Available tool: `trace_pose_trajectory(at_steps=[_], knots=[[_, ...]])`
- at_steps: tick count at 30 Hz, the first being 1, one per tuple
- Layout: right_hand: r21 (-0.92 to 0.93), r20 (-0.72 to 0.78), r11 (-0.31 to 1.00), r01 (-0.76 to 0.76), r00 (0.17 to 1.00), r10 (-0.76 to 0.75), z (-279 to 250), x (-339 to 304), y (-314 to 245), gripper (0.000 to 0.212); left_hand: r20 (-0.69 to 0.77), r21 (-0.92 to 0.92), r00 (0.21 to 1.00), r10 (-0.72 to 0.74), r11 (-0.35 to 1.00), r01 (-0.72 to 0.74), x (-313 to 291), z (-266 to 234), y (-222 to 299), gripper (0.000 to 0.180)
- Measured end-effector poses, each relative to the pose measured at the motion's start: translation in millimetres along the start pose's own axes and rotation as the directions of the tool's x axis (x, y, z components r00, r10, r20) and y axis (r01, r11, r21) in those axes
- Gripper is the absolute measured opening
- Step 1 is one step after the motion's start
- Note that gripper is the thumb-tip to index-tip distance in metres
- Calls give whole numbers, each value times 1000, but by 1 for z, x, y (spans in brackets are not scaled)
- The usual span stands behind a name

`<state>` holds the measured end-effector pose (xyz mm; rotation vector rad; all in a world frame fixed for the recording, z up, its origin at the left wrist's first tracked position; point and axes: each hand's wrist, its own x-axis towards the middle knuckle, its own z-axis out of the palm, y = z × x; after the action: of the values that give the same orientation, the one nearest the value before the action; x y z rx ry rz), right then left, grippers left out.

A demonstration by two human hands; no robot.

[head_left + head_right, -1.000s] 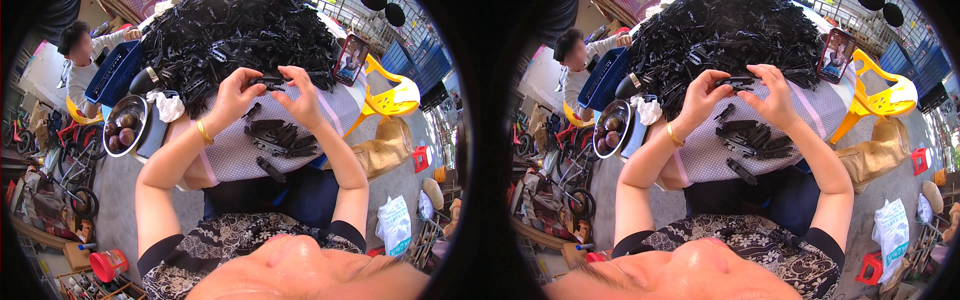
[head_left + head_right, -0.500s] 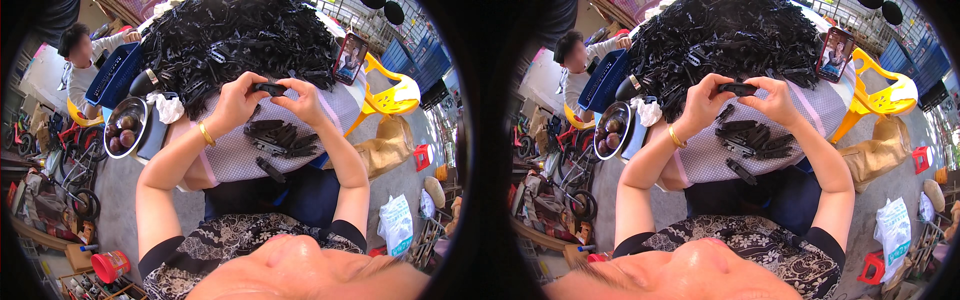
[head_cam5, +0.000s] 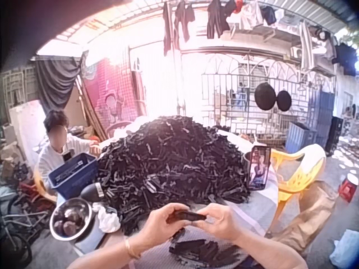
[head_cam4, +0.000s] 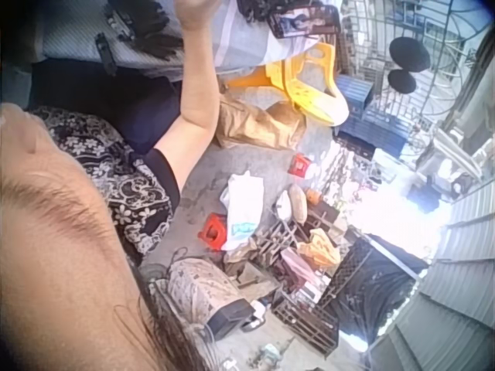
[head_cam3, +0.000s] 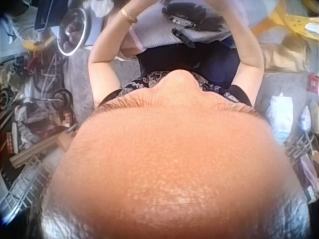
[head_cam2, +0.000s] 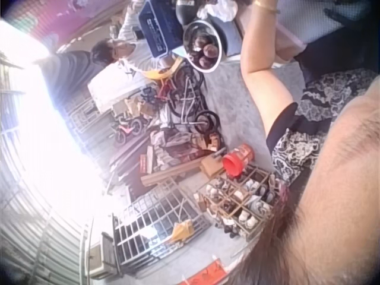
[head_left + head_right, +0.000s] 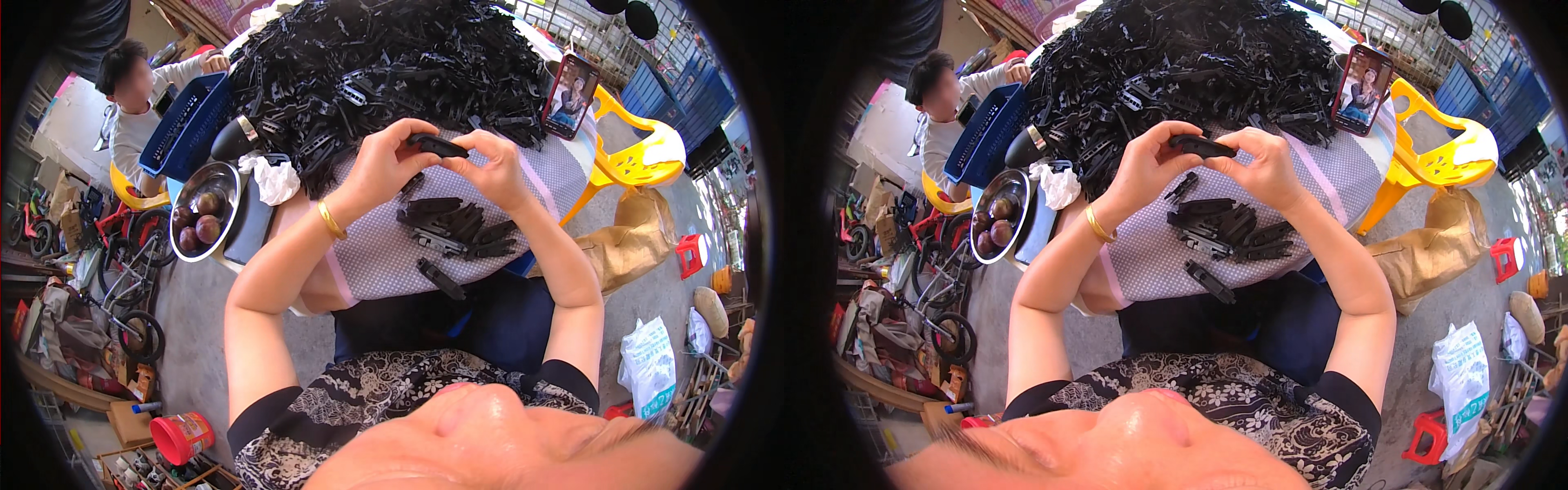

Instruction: The person assembles plastic components by taking pieces from a pile, fitting them together by hand, and placing the assembled parts in a stack on the table.

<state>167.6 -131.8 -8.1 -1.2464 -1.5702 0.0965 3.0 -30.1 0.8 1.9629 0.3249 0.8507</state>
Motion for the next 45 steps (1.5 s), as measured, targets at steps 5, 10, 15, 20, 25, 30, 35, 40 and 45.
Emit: trace_pose_trajectory(at_steps=[5,10,15,20,25,30,35,40,45], knots=[[32,17,999,25,1000,-25,4,0,3,21,66,107,992,-108,989,101,1,-8,4,28],[66,145,987,-150,980,139,-4,-1,6,24,92,50,984,-153,988,149,3,-11,8,25],[630,443,548,-550,834,328,-6,3,12,30,411,-197,871,-270,906,374,6,-27,26,21],[218,459,975,-42,886,-64,13,3,20,30,615,60,788,-22,998,-19,-15,-4,35,22],[203,650,973,-113,759,-47,7,8,19,26,651,-40,751,106,994,-106,-7,-13,27,23],[144,619,979,-142,785,23,8,3,18,27,205,748,958,-203,663,-19,14,-59,4,21],[155,650,921,-358,739,178,6,5,9,27,73,951,950,-303,308,25,7,-57,-17,24],[140,566,900,-412,779,269,3,0,17,33,146,981,965,-218,161,-112,6,-62,-29,14],[398,432,669,-628,772,467,1,3,13,23,108,845,994,-11,528,-86,11,-52,-11,11]])
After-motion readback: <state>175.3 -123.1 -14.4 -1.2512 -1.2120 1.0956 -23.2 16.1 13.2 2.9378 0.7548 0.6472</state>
